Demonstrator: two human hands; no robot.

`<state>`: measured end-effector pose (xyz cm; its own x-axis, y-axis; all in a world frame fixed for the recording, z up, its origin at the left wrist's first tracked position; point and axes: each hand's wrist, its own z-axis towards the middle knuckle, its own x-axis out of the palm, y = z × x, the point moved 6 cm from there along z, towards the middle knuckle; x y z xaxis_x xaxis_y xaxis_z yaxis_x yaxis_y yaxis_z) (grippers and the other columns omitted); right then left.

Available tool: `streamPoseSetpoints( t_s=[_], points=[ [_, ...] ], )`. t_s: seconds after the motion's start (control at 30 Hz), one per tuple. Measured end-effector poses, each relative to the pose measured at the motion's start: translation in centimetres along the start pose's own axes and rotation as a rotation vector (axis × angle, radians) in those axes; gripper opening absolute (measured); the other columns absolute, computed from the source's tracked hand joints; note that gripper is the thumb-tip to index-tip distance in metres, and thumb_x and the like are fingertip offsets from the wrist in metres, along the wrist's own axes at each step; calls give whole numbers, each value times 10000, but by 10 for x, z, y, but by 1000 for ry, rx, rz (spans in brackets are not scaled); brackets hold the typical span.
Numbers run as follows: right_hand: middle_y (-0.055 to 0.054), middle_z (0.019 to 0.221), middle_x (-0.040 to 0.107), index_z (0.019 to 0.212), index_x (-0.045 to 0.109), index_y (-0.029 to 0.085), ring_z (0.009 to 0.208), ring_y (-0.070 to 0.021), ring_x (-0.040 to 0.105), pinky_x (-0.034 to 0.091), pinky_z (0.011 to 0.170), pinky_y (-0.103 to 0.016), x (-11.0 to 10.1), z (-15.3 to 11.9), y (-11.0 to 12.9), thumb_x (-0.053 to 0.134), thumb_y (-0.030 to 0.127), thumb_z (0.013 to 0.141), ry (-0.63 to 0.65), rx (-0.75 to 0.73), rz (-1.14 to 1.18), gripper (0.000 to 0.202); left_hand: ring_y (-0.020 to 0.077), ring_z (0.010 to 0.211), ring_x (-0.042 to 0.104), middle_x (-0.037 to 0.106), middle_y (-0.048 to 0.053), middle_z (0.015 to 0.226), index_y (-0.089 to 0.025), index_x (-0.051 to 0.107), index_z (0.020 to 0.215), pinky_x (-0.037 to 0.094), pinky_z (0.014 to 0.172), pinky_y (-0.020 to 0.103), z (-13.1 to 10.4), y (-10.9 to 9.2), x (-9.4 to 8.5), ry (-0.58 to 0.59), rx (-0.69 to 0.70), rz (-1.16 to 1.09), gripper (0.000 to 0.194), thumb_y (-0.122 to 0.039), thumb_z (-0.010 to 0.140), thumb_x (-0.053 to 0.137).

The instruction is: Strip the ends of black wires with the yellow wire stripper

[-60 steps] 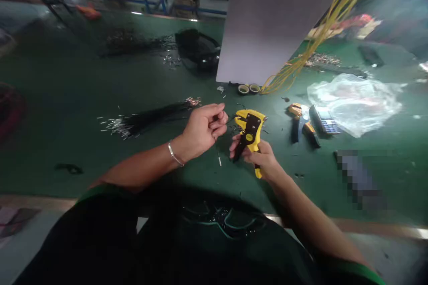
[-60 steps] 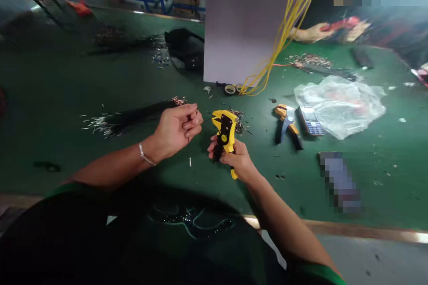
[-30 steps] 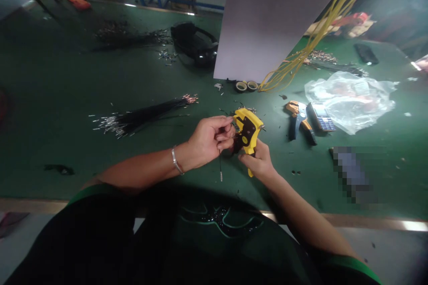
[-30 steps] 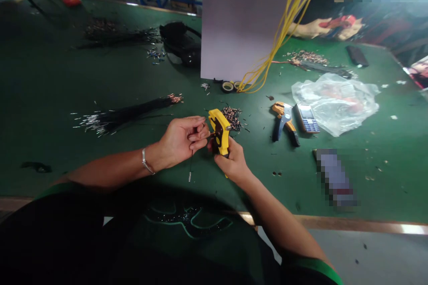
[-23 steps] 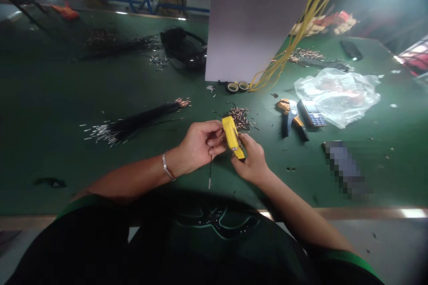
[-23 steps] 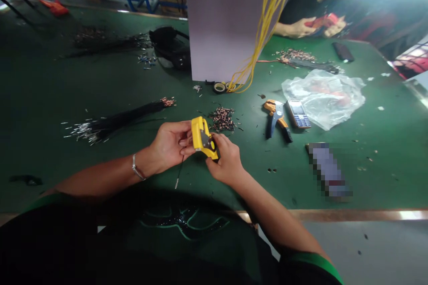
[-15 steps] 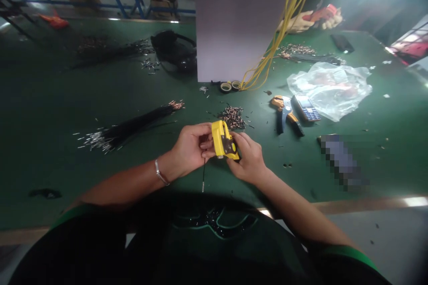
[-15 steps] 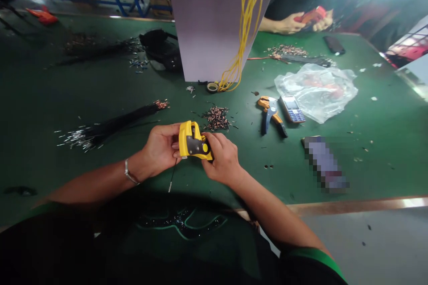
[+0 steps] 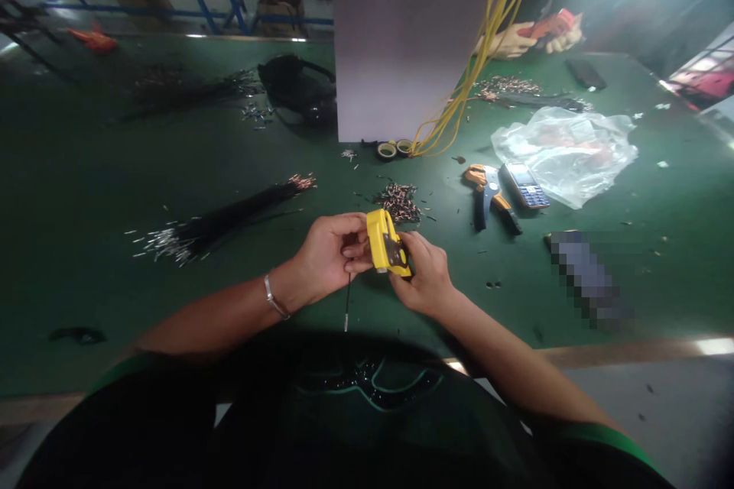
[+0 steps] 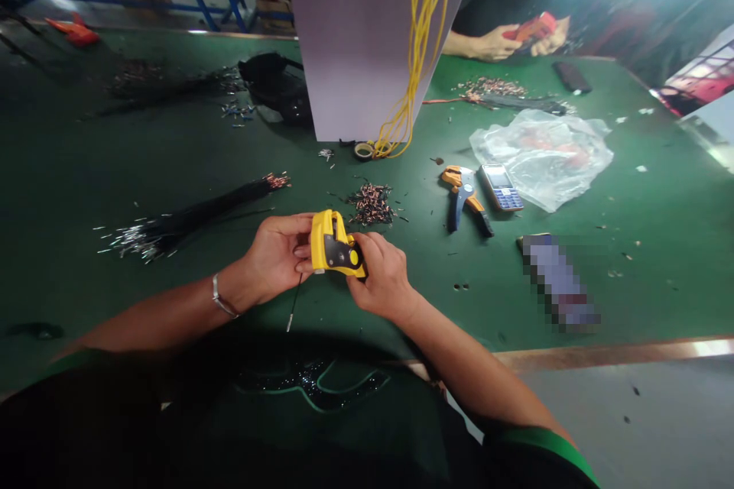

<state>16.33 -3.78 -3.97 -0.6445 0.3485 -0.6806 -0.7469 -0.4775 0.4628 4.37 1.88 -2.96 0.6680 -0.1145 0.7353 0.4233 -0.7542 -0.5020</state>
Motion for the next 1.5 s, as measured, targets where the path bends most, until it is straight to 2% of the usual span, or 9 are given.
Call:
streamPoseSetpoints(
  t_s=[0.2, 0.4, 0.9, 1.2, 1.33, 1.5],
  points=[
    [-94, 829, 621, 1093, 473, 167, 706, -236, 601, 495, 606, -345, 1, -1, 2, 518, 199, 726, -13, -30, -1, 371, 47, 344, 281, 344, -46, 454, -138, 509, 559, 232, 281, 148, 3, 1, -2, 21, -13, -47, 80, -120, 633, 532],
    [-54, 753, 601, 1058, 474, 190, 647, -219, 580, 471, 586, -334, 1, 0, 3, 502, 197, 743, -6, -22, -7, 317, 47, 330, 272, 344, -41, 428, -142, 499, 528, 233, 271, 146, 6, 4, -2, 67, -40, -40, 123, -138, 648, 527],
    [-30, 733, 591, 990, 443, 224, 617, -204, 571, 455, 583, -322, 2, -5, 0, 513, 178, 728, -27, -13, -15, 276, 42, 321, 272, 343, -39, 416, -144, 468, 493, 214, 266, 141, 5, 4, -1, -7, -61, -4, 142, -128, 629, 508],
    [-20, 694, 583, 945, 470, 226, 602, -203, 569, 451, 583, -311, 5, -6, -4, 518, 177, 698, 16, 65, 30, 256, 42, 341, 286, 397, -25, 472, -139, 479, 528, 220, 277, 151, 6, 3, -4, -17, -59, -6, 128, -125, 651, 513],
    [2, 637, 569, 864, 475, 230, 547, -178, 546, 435, 546, -291, 8, -6, -10, 524, 186, 686, 22, 203, 71, 190, 44, 381, 323, 441, -7, 533, -120, 527, 566, 246, 307, 160, 5, 1, -6, -11, 15, 36, 115, -119, 680, 544],
    [24, 589, 539, 769, 487, 221, 496, -144, 493, 406, 505, -274, 16, -6, -22, 548, 209, 702, 63, 459, 278, 91, 44, 430, 362, 503, 27, 586, -103, 561, 585, 254, 342, 156, 6, -4, -2, 33, 109, 136, 144, -126, 723, 599]
  ],
)
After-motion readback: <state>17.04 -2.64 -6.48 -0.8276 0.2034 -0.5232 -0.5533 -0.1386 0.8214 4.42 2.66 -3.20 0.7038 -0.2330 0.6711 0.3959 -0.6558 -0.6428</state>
